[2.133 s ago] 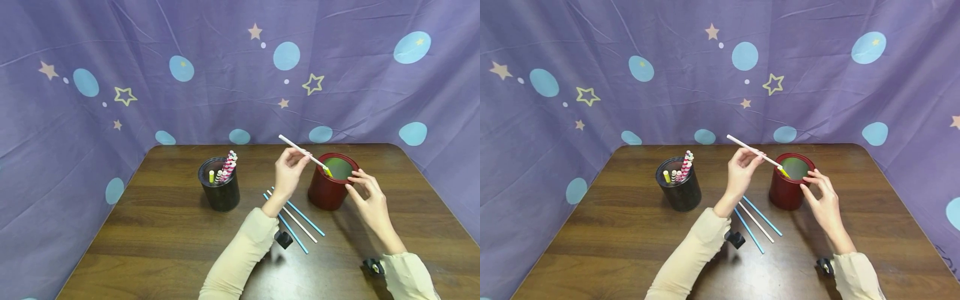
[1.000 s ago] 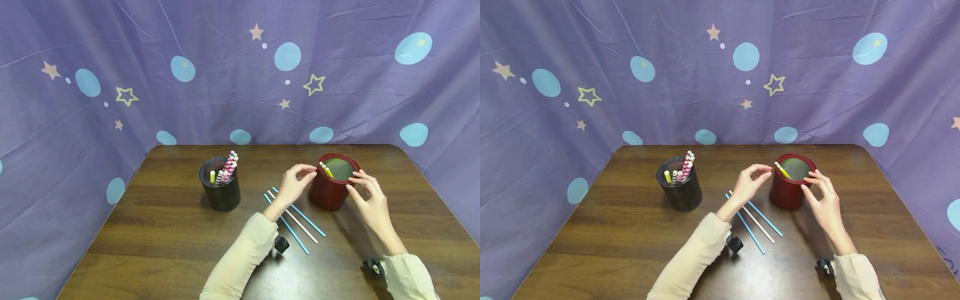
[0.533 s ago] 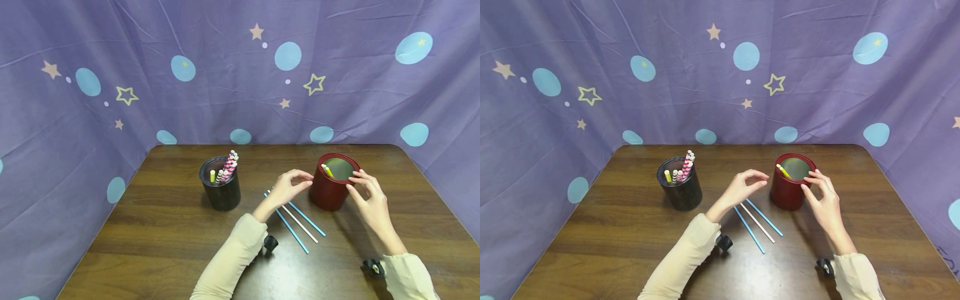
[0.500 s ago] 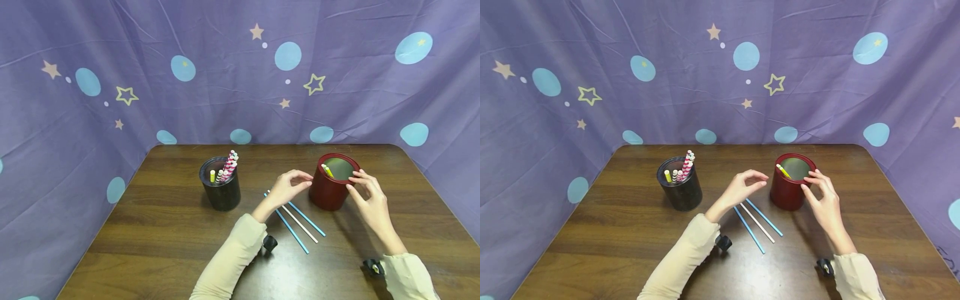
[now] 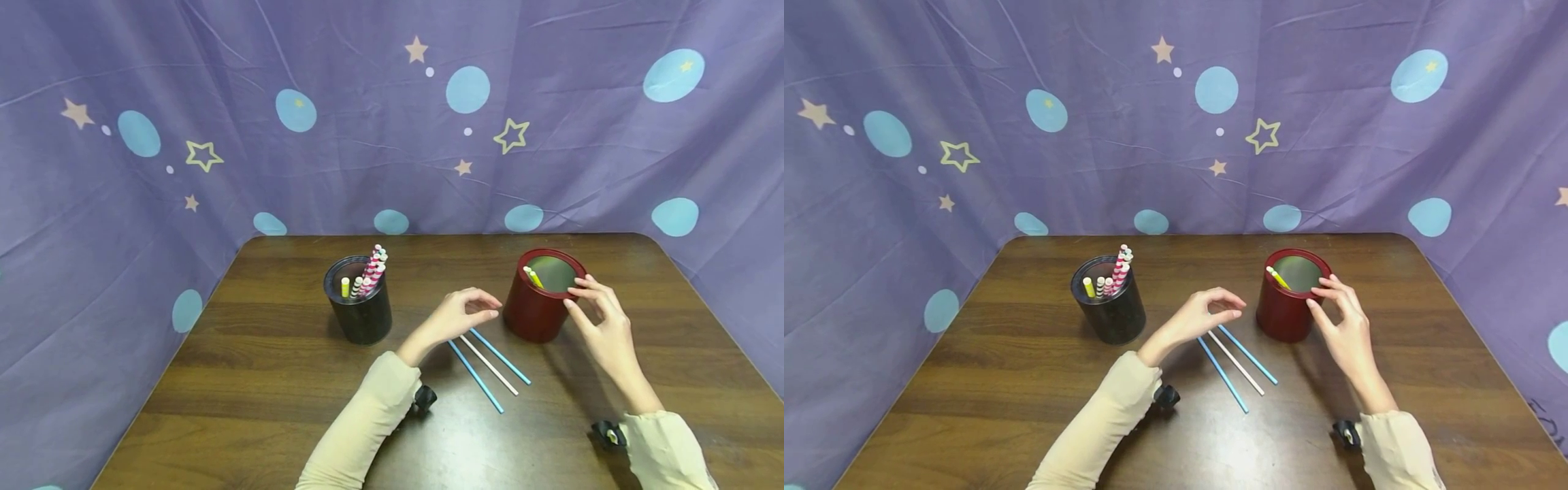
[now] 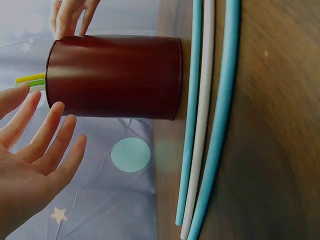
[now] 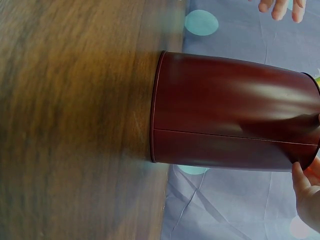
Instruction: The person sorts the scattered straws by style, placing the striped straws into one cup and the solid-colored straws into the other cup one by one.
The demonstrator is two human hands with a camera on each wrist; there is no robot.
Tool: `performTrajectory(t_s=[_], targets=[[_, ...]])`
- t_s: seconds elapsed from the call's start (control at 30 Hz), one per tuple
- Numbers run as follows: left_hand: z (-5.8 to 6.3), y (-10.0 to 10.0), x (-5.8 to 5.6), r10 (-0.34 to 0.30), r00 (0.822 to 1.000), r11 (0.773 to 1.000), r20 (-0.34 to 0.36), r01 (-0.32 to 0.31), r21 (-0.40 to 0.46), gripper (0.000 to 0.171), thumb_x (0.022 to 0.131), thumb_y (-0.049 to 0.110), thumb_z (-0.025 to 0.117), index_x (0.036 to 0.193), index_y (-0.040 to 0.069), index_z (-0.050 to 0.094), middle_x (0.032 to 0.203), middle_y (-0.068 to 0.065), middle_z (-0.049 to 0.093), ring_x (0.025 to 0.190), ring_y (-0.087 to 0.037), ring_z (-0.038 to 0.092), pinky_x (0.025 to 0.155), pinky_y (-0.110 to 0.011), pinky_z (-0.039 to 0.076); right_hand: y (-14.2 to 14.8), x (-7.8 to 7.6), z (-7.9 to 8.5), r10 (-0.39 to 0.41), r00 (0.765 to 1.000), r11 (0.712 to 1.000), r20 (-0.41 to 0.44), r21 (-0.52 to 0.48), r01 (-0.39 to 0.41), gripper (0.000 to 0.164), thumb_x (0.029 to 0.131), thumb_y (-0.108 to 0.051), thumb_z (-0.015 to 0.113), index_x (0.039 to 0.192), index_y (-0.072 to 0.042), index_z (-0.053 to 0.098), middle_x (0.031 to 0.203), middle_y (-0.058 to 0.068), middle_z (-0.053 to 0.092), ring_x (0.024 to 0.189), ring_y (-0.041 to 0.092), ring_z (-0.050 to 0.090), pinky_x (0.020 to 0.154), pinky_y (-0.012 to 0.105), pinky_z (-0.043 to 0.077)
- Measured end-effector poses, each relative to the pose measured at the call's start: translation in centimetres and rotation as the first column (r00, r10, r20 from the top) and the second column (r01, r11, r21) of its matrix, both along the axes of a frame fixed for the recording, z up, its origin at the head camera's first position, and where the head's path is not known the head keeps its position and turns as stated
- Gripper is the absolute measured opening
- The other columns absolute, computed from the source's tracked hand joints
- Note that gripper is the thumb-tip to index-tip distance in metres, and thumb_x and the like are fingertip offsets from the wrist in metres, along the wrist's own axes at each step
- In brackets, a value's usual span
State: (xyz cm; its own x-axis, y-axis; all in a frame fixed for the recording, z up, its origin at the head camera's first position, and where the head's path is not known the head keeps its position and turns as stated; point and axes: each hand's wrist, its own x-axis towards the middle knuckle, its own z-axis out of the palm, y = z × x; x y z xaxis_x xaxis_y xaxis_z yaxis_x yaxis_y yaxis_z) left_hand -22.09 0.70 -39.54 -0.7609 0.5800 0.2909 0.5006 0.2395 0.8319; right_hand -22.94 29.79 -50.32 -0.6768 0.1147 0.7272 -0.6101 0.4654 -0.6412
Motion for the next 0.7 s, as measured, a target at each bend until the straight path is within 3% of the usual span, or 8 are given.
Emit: performTrajectory(t_s=[0.17,0.4,0.7], targets=[[-0.1,-0.5,0.1,-0.023,1.0,0.999,-0.006,0.022,-0.047,0.017,0.082,0.008,0.061,0.097,0.001,0.063,0.094,-0.008,0.063,0.085,-0.008,0.058,0.077,-0.014,0.046,0.1,-0.2,-0.1,0.005,1.0,1.0,-0.001,-0.003,-0.005,0.031,0.075,0.004,0.065,0.105,-0.006,0.063,0.12,0.008,0.053,0.123,0.026,0.038,0.097,0.024,0.035],[-0.5,-1.3,0.3,-0.058,0.997,0.993,-0.047,0.053,-0.108,0.017,0.082,0.011,0.061,0.098,0.003,0.063,0.094,-0.007,0.064,0.089,-0.016,0.058,0.08,-0.026,0.048,0.1,0.0,0.0,-0.003,1.0,1.0,0.002,0.01,0.003,0.032,0.075,0.003,0.066,0.105,-0.008,0.063,0.12,0.007,0.053,0.123,0.025,0.038,0.097,0.023,0.036],[-0.9,-2.4,0.6,-0.088,0.991,0.977,-0.103,0.066,-0.202,0.017,0.082,0.011,0.061,0.098,0.005,0.063,0.093,-0.005,0.064,0.091,-0.019,0.057,0.076,-0.021,0.046,0.1,0.0,0.0,-0.005,1.0,1.0,0.012,0.015,0.005,0.032,0.075,0.002,0.066,0.105,-0.009,0.063,0.12,0.006,0.053,0.123,0.024,0.038,0.097,0.022,0.036]])
